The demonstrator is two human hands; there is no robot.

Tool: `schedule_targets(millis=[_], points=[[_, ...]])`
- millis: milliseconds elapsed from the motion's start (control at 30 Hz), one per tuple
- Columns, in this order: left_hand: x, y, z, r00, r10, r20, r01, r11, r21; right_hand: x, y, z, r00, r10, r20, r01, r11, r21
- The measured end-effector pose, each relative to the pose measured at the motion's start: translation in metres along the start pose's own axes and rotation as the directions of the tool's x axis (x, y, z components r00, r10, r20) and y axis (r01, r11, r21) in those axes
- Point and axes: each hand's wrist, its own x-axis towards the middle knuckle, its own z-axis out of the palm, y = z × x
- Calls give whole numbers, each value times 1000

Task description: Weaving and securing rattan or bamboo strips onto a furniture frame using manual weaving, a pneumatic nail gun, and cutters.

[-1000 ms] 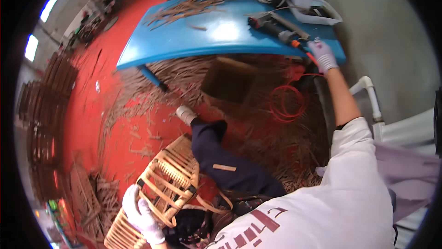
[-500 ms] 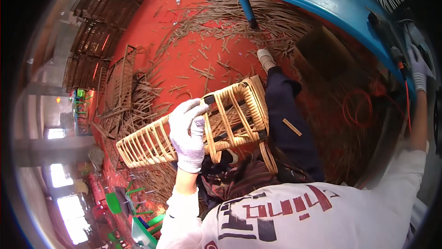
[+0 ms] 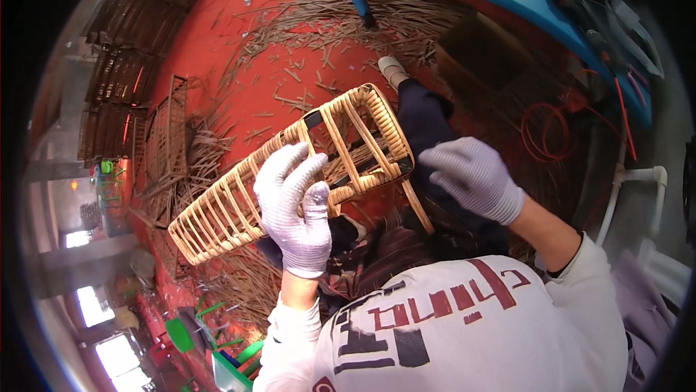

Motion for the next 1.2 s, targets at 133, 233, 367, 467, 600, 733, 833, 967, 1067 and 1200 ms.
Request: schedule_targets(millis=[133,233,367,467,600,733,833,967,1067,1200], points=[[-5,9,-3,999,53,6,-53,999,-10,-9,-16,21,974,-216,63,222,969,-104],[-5,13,-1,989,137,62,-142,986,86,-9,-20,25,978,-207,39,209,976,-63],[-6,1,15,976,200,81,-211,961,177,-8,-19,23,993,-119,-5,119,993,-9],[-8,-2,21,980,184,69,-194,962,191,-8,-17,19,998,-54,-13,55,998,33],[-9,-2,31,985,161,67,-171,968,185,-4,-16,19,998,44,-50,-38,991,125],[-10,-13,46,977,200,76,-210,966,151,10,-20,19,992,113,-51,-98,966,238],[-6,-8,46,973,216,81,-227,960,163,27,-14,22,991,115,-65,-97,969,228],[-16,-3,52,964,266,-4,-262,951,163,34,10,34,990,113,-88,-96,980,176],[-14,-6,51,942,308,131,-330,918,218,45,14,44,974,226,-18,-207,917,341],[4,-30,72,938,333,92,-346,902,259,64,18,34,918,386,84,-384,822,421]])
